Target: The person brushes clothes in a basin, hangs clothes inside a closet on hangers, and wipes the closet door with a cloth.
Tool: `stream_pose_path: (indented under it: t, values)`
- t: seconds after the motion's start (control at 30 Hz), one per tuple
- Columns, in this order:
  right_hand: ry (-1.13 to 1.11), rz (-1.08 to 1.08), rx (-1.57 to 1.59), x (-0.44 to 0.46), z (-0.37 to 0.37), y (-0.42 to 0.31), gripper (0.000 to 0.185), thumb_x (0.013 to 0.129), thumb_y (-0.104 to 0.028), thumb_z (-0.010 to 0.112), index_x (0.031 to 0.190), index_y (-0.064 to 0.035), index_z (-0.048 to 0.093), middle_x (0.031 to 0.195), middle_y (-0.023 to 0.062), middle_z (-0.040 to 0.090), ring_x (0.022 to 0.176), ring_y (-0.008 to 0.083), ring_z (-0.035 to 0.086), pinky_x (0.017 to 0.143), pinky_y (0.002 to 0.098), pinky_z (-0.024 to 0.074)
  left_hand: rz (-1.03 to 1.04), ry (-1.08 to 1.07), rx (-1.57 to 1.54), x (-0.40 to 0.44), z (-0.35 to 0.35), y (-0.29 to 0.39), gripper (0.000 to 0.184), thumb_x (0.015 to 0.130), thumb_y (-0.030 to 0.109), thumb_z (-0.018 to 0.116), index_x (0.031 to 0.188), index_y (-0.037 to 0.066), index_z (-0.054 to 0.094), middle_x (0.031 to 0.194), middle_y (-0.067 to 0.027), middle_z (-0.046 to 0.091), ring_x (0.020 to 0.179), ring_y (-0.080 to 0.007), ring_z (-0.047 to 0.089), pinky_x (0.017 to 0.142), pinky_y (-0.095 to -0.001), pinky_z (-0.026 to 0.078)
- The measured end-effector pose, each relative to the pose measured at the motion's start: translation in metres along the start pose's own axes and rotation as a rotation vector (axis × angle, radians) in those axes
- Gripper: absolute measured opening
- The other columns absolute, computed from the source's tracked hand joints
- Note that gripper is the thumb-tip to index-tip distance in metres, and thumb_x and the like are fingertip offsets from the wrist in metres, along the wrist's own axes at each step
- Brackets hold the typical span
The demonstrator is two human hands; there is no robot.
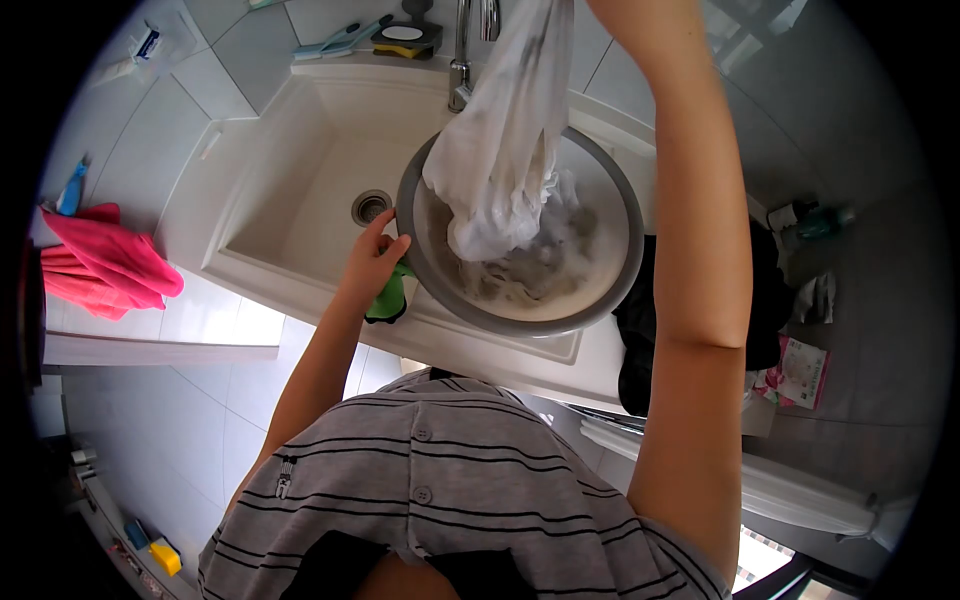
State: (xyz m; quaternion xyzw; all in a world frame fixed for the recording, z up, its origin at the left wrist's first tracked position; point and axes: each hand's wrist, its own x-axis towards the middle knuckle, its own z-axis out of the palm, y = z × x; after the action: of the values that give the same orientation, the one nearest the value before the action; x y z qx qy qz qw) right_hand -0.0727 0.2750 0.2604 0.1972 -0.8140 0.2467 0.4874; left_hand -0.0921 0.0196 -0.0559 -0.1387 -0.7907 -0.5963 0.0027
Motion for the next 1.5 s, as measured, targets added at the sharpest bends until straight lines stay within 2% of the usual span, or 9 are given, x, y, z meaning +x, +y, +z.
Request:
stream_pose_path:
  t: [0.13,0.23,0.33,0.47,0.57,0.73,0.87,1.03,1.5]
  values:
    - [0.099,0.062,0.231,0.004,0.004,0.006,0.007,0.083,0.007,0.053,0.079,0.0036,0.057,0.06,0.0085,0.057,0.059,0.0124,0.059,0.054,0.0256,0.0457,-0.008,0.001,-0.027,-0.002,-0.002,0.0,0.052,0.083,0.02,0.064,0.131,0.005,0.048,0.065,-0.0034,0.056,0.059,-0.0108,0.051,0.058,-0.027,0.041]
    - [0.132,0.088,0.282,-0.027,0.011,0.021,0.015,0.087,0.0,0.053,0.073,0.0012,0.053,0.057,0.0062,0.052,0.054,0.0121,0.053,0.052,0.0258,0.0424,-0.002,0.004,-0.021,-0.001,-0.001,0.001,0.053,0.083,0.02,0.064,0.131,0.005,0.048,0.065,-0.0034,0.056,0.06,-0.011,0.052,0.058,-0.0269,0.041]
    - [0.021,0.114,0.191,-0.07,0.011,0.062,0.007,0.084,-0.006,0.062,0.09,-0.0025,0.061,0.066,0.0046,0.062,0.061,0.0091,0.057,0.057,0.0233,0.0446,-0.001,-0.005,-0.04,-0.001,0.002,0.004,0.053,0.084,0.02,0.064,0.131,0.005,0.048,0.065,-0.0033,0.056,0.06,-0.0112,0.052,0.058,-0.0269,0.041]
    - [-0.279,0.312,-0.03,-0.13,-0.002,0.057,0.007,0.079,-0.01,0.063,0.081,-0.0032,0.062,0.069,0.0083,0.063,0.058,0.0168,0.059,0.057,0.0297,0.0467,-0.011,0.009,0.002,-0.002,0.005,0.001,0.053,0.083,0.02,0.065,0.131,0.006,0.049,0.067,-0.0034,0.056,0.062,-0.0111,0.052,0.06,-0.0273,0.042]
    - [-0.541,0.188,-0.224,-0.178,-0.009,0.071,0.009,0.072,-0.006,0.062,0.079,-0.01,0.066,0.075,0.0084,0.06,0.069,0.0276,0.061,0.063,0.0356,0.0481,-0.037,0.015,-0.016,0.0,0.004,-0.001,0.052,0.083,0.019,0.065,0.131,0.006,0.049,0.068,-0.0029,0.055,0.063,-0.0106,0.051,0.06,-0.0271,0.042]
    - [-0.941,0.236,-0.506,-0.243,-0.014,0.094,0.009,0.07,-0.005,0.066,0.08,-0.0059,0.067,0.084,0.0108,0.061,0.085,0.0311,0.059,0.073,0.0375,0.0462,-0.056,0.013,-0.03,0.003,0.001,0.004,0.051,0.084,0.018,0.064,0.132,0.008,0.049,0.069,-0.0017,0.055,0.064,-0.0093,0.05,0.06,-0.0259,0.041]
    - [-0.673,0.069,-0.506,-0.266,-0.04,0.101,0.012,0.073,-0.007,0.061,0.081,-0.0114,0.07,0.083,0.0084,0.06,0.082,0.0287,0.06,0.072,0.0391,0.0483,-0.026,-0.005,-0.082,0.009,0.004,-0.003,0.05,0.084,0.018,0.065,0.131,0.008,0.05,0.069,-0.0007,0.055,0.064,-0.0083,0.049,0.06,-0.0244,0.039]
    - [-0.645,0.4,-0.367,-0.244,-0.06,0.082,0.016,0.075,-0.008,0.064,0.09,-0.0055,0.07,0.08,0.0084,0.059,0.08,0.0249,0.059,0.071,0.0381,0.0466,-0.073,0.018,-0.07,0.011,0.001,-0.001,0.05,0.083,0.02,0.067,0.129,0.007,0.052,0.07,0.0006,0.055,0.063,-0.0078,0.047,0.059,-0.0234,0.038]
    - [-0.399,0.495,-0.183,-0.255,-0.063,0.068,0.019,0.077,-0.011,0.068,0.094,-0.0028,0.07,0.075,0.0104,0.061,0.066,0.0227,0.058,0.062,0.0311,0.0476,-0.094,0.027,-0.094,-0.002,-0.025,0.058,0.037,0.089,0.027,0.062,0.119,0.004,0.058,0.069,0.0037,0.045,0.065,-0.0058,0.041,0.059,-0.0216,0.033]
